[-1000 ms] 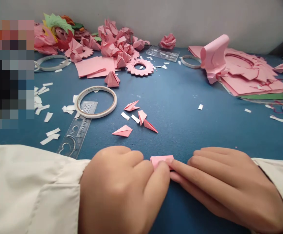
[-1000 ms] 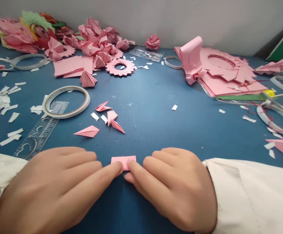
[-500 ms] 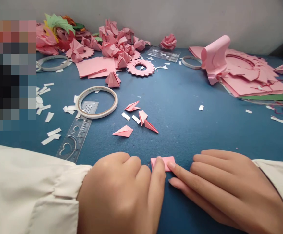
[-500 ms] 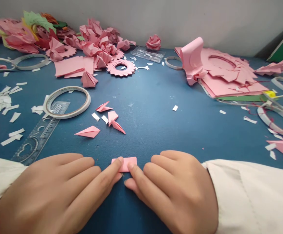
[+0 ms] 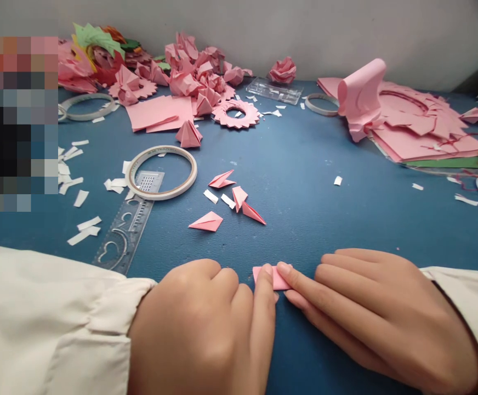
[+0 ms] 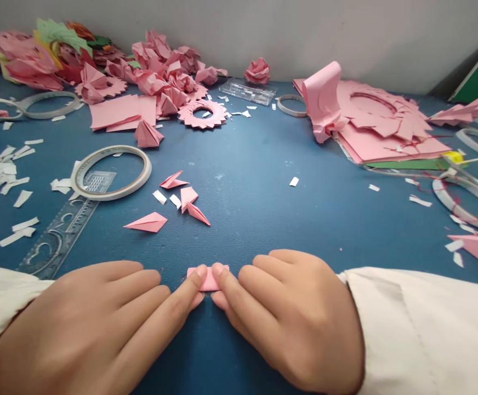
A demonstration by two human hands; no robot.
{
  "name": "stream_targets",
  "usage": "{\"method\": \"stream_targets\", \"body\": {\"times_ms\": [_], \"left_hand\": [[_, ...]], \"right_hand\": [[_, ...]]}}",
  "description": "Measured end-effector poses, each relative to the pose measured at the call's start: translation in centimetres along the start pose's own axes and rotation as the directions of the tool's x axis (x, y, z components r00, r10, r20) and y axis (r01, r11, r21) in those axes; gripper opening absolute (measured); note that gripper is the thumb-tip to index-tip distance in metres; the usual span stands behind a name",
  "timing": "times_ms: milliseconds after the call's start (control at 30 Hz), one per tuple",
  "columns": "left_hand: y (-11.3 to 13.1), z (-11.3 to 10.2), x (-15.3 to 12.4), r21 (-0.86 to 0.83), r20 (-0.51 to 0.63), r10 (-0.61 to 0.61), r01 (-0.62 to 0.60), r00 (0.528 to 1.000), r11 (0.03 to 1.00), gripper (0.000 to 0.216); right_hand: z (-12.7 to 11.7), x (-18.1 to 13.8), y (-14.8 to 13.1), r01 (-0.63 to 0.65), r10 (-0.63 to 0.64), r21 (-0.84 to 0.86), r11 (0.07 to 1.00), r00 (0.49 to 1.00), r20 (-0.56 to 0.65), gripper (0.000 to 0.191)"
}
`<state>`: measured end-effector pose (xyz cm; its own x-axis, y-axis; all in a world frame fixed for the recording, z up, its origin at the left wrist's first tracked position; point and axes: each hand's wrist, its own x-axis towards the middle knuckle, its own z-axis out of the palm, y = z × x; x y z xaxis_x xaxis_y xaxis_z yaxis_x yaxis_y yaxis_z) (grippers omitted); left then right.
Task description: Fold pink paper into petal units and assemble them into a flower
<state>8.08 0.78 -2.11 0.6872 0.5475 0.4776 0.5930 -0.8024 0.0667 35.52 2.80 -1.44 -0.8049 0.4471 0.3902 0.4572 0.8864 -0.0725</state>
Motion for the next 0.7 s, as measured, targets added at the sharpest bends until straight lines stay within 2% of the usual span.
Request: {"method": "stream_targets", "body": {"times_ms": [100, 233, 567, 700], "left_hand": [[-0.2, -0.4, 0.7, -0.018, 0.045, 0.032, -0.031, 0.998, 0.999, 0.053], [-0.4, -1.0, 1.1, -0.01, 0.047, 0.033, -0.032, 0.998, 0.999, 0.059], [0.1, -1.6, 1.4, 0.047, 0.048, 0.051, -0.053, 0.998, 0.997, 0.061], [0.0, -2.2, 0.7, 0.08, 0.062, 0.068, -0.073, 0.996, 0.994, 0.05]], "right_hand": [[0.1, 0.0, 0.0, 0.0, 0.0, -0.008, 1.0, 1.0, -0.003, 0.022], [0.1, -0.1, -0.1, 0.009, -0.009, -0.021, 1.0, 1.0, -0.022, 0.021], [0.2, -0.1, -0.3, -0.017, 0.016, -0.022, 1.0, 1.0, -0.018, 0.024], [0.3, -0.2, -0.2, -0.011, 0.011, -0.029, 1.0, 1.0, -0.018, 0.025]]}}
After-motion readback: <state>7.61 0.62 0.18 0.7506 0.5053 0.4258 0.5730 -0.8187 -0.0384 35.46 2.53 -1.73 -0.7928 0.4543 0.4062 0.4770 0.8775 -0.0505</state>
